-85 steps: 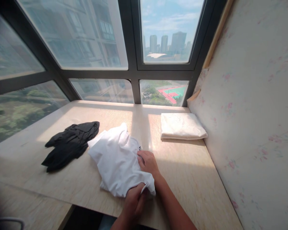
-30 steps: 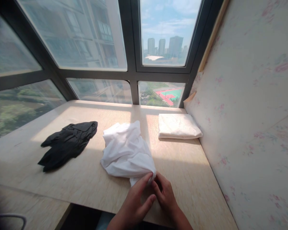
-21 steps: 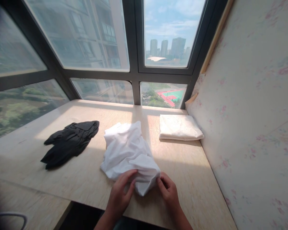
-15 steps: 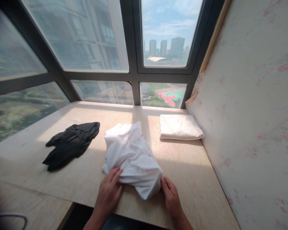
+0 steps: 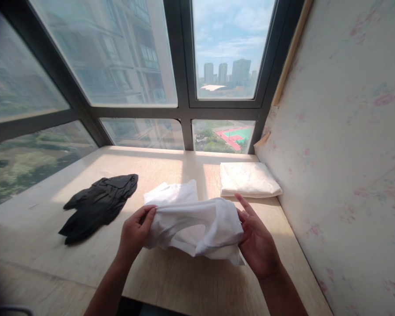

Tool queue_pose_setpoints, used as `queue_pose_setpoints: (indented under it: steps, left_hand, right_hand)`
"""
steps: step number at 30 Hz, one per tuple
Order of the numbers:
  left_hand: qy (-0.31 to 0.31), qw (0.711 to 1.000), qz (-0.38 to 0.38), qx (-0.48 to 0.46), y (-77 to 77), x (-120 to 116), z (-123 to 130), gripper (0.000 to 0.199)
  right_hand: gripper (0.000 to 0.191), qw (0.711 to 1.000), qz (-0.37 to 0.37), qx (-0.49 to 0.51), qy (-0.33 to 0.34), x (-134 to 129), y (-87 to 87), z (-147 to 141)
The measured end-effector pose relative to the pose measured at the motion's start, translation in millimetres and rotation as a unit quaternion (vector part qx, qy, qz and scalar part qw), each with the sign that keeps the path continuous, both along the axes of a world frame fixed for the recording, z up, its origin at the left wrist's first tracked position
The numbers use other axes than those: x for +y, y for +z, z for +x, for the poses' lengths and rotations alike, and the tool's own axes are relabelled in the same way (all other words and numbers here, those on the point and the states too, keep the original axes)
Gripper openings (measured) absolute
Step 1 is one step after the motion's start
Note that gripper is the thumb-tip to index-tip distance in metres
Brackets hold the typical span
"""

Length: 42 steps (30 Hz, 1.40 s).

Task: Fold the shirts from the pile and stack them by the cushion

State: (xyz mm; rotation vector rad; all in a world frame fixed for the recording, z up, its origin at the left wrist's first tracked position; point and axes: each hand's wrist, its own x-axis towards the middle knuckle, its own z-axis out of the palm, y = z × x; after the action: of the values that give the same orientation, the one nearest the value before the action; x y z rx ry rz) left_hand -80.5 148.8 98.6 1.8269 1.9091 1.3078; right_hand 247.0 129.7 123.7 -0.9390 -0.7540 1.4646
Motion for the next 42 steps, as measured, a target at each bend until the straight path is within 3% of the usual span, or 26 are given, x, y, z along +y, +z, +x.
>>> queue_pose_setpoints:
  steps: [2, 5, 7, 10, 14, 18, 20, 23, 27, 32, 36, 39, 42]
  left_hand:
    - [0.015, 0.998, 0.005, 0.061, -5.7, 22, -1, 0.032]
    - [0.028, 0.994, 0.018, 0.104, -18.3, 32, 2, 0.026]
    - [0.032, 0.990, 0.032, 0.131, -26.1, 19, 9, 0.026]
    - [0.010, 0.981, 0.044, 0.189, -40.1, -16, 20, 0.021]
    - [-0.002, 0.961, 0.022, 0.276, -69.2, -54, 20, 0.015]
    - [0.024, 0.955, 0.023, 0.294, -95.6, -63, 9, 0.019]
    - [0.039, 0.955, 0.020, 0.294, -99.8, -61, 7, 0.022]
    - [0.079, 0.953, -0.010, 0.294, -96.1, -55, 11, 0.021]
    - [0.122, 0.947, -0.057, 0.293, -89.3, -46, 17, 0.018]
    - [0.131, 0.947, -0.081, 0.283, -91.2, -40, 16, 0.023]
    - [0.105, 0.968, -0.076, 0.214, -96.3, -42, 9, 0.020]
    - [0.091, 0.983, -0.054, 0.148, -101.7, -47, 4, 0.017]
    - [0.056, 0.992, 0.014, 0.114, -104.9, -51, -1, 0.018]
  right_hand:
    - [0.065, 1.000, 0.030, 0.007, 0.002, 13, -9.2, -3]
    - [0.070, 0.998, 0.023, -0.041, -0.042, 22, -47.0, -9]
    - [0.067, 0.985, 0.013, -0.144, -0.095, 17, -76.9, -12]
    - [0.049, 0.931, 0.058, -0.329, -0.143, -3, -105.5, -19]
    - [0.032, 0.844, 0.193, -0.482, -0.134, -22, -101.4, -41]
    - [0.027, 0.778, 0.286, -0.551, -0.094, -8, -87.1, -74]
    - [0.030, 0.760, 0.272, -0.584, -0.088, 5, -87.3, -87]
    - [0.041, 0.735, 0.189, -0.645, -0.088, 19, -96.4, -98]
    - [0.040, 0.700, 0.107, -0.705, -0.051, 21, -111.8, -94]
    - [0.037, 0.692, 0.066, -0.718, -0.037, 11, -116.0, -80]
    - [0.029, 0.692, 0.052, -0.719, -0.024, 9, -112.6, -76]
    - [0.024, 0.721, 0.058, -0.690, -0.028, 10, -114.2, -71]
    - [0.023, 0.780, 0.072, -0.620, -0.046, 9, -117.6, -61]
